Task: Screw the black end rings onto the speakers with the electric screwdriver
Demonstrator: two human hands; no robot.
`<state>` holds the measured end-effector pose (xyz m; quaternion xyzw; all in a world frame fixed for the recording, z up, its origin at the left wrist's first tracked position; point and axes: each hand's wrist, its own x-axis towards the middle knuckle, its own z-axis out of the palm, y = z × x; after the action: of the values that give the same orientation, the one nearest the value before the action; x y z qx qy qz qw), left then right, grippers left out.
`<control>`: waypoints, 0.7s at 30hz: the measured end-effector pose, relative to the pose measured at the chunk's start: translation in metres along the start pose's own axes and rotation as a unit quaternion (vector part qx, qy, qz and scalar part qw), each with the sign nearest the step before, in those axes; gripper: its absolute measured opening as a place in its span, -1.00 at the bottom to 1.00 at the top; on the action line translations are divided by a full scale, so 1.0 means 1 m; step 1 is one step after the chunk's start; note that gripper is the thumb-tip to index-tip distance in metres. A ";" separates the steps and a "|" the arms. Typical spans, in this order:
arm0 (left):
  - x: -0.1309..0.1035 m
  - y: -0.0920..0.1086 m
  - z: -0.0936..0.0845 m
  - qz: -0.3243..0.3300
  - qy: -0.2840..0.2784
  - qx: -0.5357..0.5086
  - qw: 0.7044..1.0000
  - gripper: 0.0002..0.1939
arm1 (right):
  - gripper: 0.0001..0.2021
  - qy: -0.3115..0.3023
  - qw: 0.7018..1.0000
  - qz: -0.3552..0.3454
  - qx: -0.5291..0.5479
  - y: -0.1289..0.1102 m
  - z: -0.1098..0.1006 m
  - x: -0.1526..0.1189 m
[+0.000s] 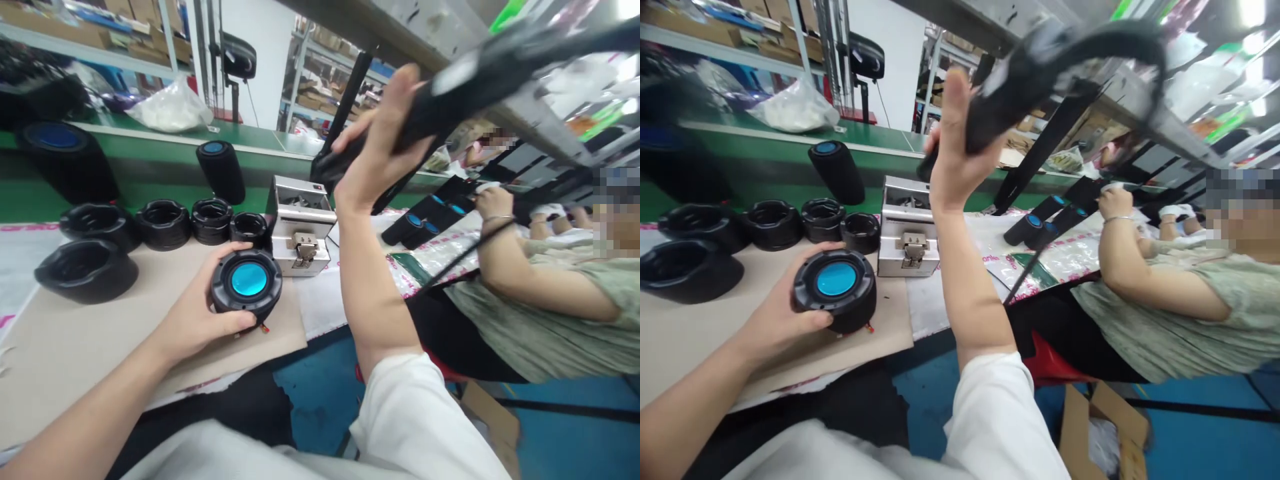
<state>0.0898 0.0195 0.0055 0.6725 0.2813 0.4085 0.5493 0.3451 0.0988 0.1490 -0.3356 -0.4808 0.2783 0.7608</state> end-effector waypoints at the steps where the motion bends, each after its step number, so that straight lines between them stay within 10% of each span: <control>1: 0.000 0.000 0.000 0.003 0.003 0.006 1.000 0.02 | -0.28 0.058 0.997 -0.042 -0.019 0.003 -0.007 -0.002; 5: -0.001 -0.004 -0.003 0.037 0.016 0.022 0.999 -0.03 | -0.47 0.174 0.971 -0.156 -0.048 -0.013 -0.021 -0.027; 11: -0.003 -0.009 -0.008 0.043 0.017 0.035 0.998 -0.02 | -0.40 0.028 1.000 -0.002 0.009 -0.021 -0.024 -0.066; 21: -0.002 -0.005 -0.005 0.051 0.020 0.033 0.998 -0.06 | -0.43 -0.019 0.999 0.028 -0.014 0.004 -0.021 -0.084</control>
<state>0.0844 0.0213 0.0004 0.6952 0.2708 0.4398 0.4999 0.3322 0.0336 0.0933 -0.3540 -0.4895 0.2997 0.7384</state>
